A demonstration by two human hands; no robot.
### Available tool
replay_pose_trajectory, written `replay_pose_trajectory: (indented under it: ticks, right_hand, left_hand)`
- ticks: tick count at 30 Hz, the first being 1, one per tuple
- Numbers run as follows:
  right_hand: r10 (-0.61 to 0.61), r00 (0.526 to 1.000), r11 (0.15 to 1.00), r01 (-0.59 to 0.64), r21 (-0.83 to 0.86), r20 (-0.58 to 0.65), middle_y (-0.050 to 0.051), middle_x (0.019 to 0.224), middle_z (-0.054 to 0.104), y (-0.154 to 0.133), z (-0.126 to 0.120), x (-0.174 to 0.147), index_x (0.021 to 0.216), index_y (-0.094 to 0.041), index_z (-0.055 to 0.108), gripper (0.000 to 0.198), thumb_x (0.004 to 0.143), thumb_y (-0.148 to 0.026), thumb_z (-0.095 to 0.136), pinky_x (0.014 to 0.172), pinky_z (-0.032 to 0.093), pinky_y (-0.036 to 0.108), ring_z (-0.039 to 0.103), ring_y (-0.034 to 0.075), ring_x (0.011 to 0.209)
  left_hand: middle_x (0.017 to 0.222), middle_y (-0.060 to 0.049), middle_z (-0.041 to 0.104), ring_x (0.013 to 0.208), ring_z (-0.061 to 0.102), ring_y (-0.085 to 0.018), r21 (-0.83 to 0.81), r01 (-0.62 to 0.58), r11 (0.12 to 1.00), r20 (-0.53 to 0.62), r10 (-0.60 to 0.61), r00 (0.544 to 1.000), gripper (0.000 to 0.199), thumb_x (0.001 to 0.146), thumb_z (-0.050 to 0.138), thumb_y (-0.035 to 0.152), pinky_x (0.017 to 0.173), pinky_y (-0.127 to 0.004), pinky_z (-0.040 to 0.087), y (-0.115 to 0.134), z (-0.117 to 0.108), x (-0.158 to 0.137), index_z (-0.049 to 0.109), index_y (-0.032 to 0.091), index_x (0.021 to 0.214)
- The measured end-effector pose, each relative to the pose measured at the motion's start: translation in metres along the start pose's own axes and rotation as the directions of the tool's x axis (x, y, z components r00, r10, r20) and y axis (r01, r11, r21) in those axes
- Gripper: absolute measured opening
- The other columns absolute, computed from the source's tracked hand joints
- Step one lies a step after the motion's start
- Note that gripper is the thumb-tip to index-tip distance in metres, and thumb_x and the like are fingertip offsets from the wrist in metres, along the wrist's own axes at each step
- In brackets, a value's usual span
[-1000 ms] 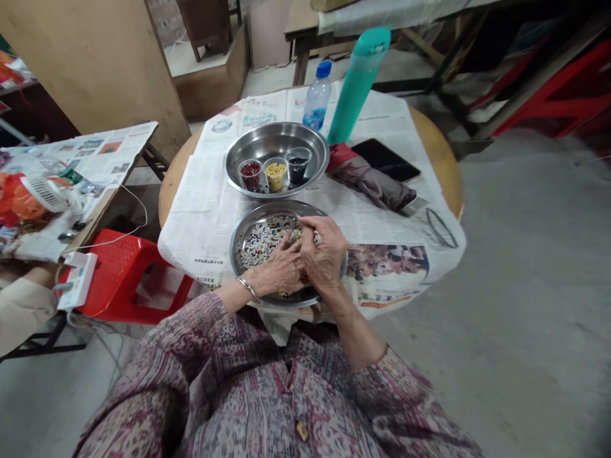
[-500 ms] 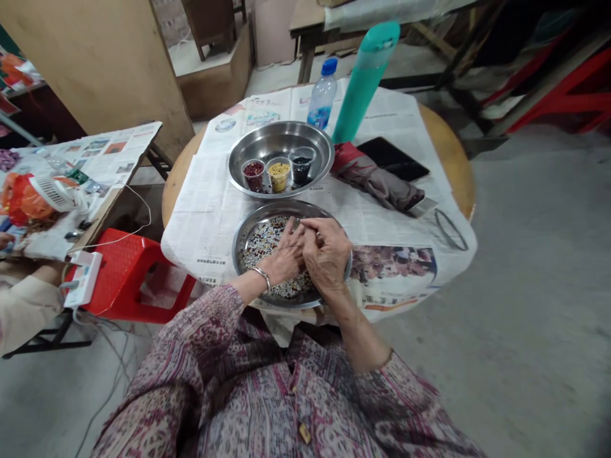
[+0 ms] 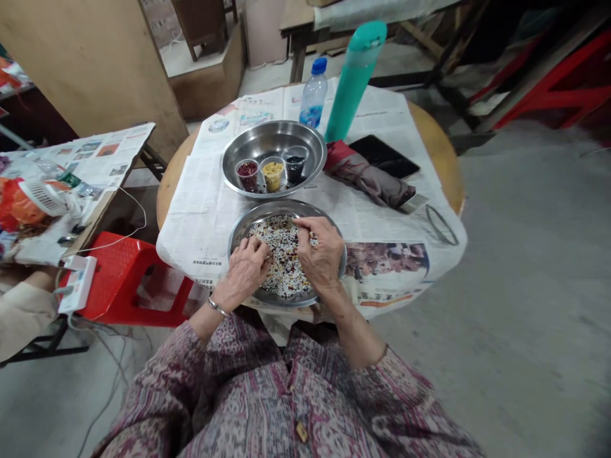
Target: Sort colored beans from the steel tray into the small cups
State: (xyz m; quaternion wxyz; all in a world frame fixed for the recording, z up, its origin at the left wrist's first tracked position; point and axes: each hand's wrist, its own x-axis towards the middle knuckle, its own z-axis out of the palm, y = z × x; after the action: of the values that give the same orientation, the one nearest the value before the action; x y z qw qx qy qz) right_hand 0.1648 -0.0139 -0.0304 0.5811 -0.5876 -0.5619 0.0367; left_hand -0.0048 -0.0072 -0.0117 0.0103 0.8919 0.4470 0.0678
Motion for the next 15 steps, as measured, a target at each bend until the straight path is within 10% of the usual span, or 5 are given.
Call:
replay_pose_trajectory:
  ticks: [7,15]
  right_hand:
    - [0.029,0.964,0.985,0.017,-0.17,0.265,0.008,0.099,0.073,0.005,0.007,-0.006,0.097,-0.019,0.072,0.026,0.091,-0.023,0.047,0.09,0.047,0.04,0.062,0.023,0.095]
    - [0.039,0.801,0.886,0.249,-0.39,0.598,0.014,0.136,0.059,0.0,-0.005,-0.019,0.132,-0.021,0.059,0.055,0.082,-0.044,0.068,0.097,0.043,0.051,0.05,0.035,0.123]
  left_hand:
    - [0.109,-0.006,0.06,0.106,0.055,-0.023,-0.195,-0.023,0.981,-0.131,-0.003,0.991,0.01,0.094,0.055,0.017,0.096,-0.041,0.05,0.002,0.009,-0.012,0.059,0.02,0.102]
    - [0.102,-0.007,0.062,0.101,0.059,-0.02,-0.422,-0.1,0.901,-0.382,-0.077,0.921,0.018,0.097,0.042,0.011,0.093,-0.036,0.051,0.0,0.013,-0.019,0.058,0.019,0.101]
